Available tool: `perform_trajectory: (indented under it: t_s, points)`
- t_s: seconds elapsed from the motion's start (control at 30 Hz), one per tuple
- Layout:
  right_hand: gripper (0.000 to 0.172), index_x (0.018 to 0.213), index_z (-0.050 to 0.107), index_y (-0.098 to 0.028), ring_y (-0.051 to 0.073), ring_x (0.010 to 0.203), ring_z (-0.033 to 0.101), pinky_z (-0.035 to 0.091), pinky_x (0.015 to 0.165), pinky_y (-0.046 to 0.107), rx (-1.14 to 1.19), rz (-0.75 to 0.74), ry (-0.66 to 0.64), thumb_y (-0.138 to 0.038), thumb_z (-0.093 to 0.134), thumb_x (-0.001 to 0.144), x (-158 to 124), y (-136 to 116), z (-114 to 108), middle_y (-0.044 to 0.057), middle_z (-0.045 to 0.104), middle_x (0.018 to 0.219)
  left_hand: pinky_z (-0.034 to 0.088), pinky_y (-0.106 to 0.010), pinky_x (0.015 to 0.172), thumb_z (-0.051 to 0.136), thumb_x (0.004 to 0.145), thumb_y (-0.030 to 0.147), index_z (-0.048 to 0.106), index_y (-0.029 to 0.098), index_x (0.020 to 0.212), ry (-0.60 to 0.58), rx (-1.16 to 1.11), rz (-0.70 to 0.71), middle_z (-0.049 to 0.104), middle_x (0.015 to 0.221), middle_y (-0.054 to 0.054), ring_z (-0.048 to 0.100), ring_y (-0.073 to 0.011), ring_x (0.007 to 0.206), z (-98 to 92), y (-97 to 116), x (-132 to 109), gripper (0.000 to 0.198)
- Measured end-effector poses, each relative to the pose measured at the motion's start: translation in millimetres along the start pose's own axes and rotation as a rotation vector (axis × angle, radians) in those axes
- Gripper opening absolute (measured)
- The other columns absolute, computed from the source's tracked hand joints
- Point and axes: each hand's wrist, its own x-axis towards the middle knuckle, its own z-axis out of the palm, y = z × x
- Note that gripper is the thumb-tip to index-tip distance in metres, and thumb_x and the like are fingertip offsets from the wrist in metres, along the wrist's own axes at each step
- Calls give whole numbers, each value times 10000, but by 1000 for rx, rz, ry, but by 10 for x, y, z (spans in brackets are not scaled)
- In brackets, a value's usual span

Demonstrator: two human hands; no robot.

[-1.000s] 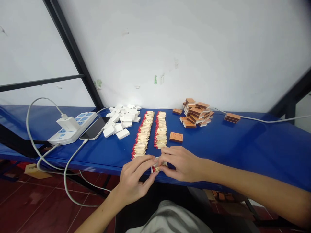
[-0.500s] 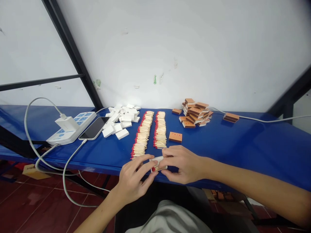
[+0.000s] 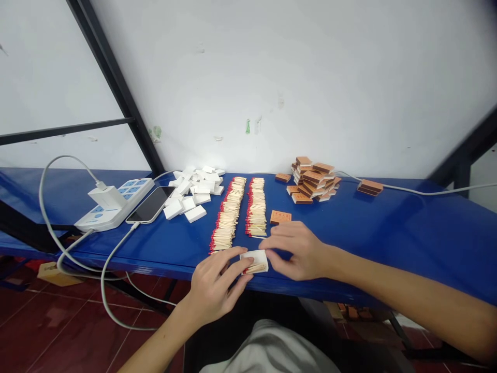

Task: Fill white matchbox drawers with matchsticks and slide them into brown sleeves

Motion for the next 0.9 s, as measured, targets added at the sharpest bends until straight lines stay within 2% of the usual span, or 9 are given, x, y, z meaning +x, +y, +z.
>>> perform_trajectory:
  t_s: [0.07, 0.2, 0.33, 0.57, 0.73, 0.9]
  points:
    - [157, 901, 674, -150, 109, 610, 561, 392, 593, 235, -11, 96, -21, -99, 526, 897, -21, 96, 2, 18, 687, 728, 595, -328, 799, 644, 931, 201, 660, 173, 1168, -7, 18, 17, 719, 1147, -123, 715, -220, 989, 0, 0, -11, 239]
    - [155, 909, 701, -160, 125, 621, 588, 408, 614, 243, -80, 300, -249, -140, 547, 903, -66, 253, 26, 20, 704, 734, 595, -329, 784, 644, 909, 196, 663, 175, 1174, -9, 26, 35, 727, 1136, -122, 718, -223, 967, -5, 3, -14, 267]
    - [173, 970, 716, -161, 147, 691, 625, 424, 657, 256, -88, 350, -377, -184, 548, 936, -69, 270, 34, 43, 722, 807, 588, -336, 770, 639, 880, 191, 654, 177, 1181, -8, 12, 25, 733, 1113, -120, 718, -226, 939, -7, 14, 12, 301]
    - [197, 988, 730, -169, 164, 765, 659, 433, 698, 263, -71, 331, -388, -196, 537, 959, -70, 254, 39, 55, 745, 868, 575, -341, 737, 656, 859, 217, 639, 170, 1201, -13, 1, 26, 743, 1054, -107, 710, -223, 863, -6, 34, 24, 347]
    - [191, 1022, 720, -174, 130, 650, 608, 413, 643, 247, -72, 339, -338, -204, 546, 949, -86, 260, 59, 34, 734, 832, 571, -345, 734, 660, 852, 222, 644, 178, 1191, -17, 6, 27, 744, 1062, -102, 704, -224, 859, 12, 28, 15, 342]
    - [188, 1044, 726, -183, 134, 651, 605, 411, 639, 249, -114, 364, -365, -229, 573, 944, -71, 250, 52, 27, 727, 810, 577, -338, 746, 648, 860, 232, 642, 185, 1192, -8, 25, 32, 751, 1051, -95, 709, -215, 862, 11, 24, 24, 336]
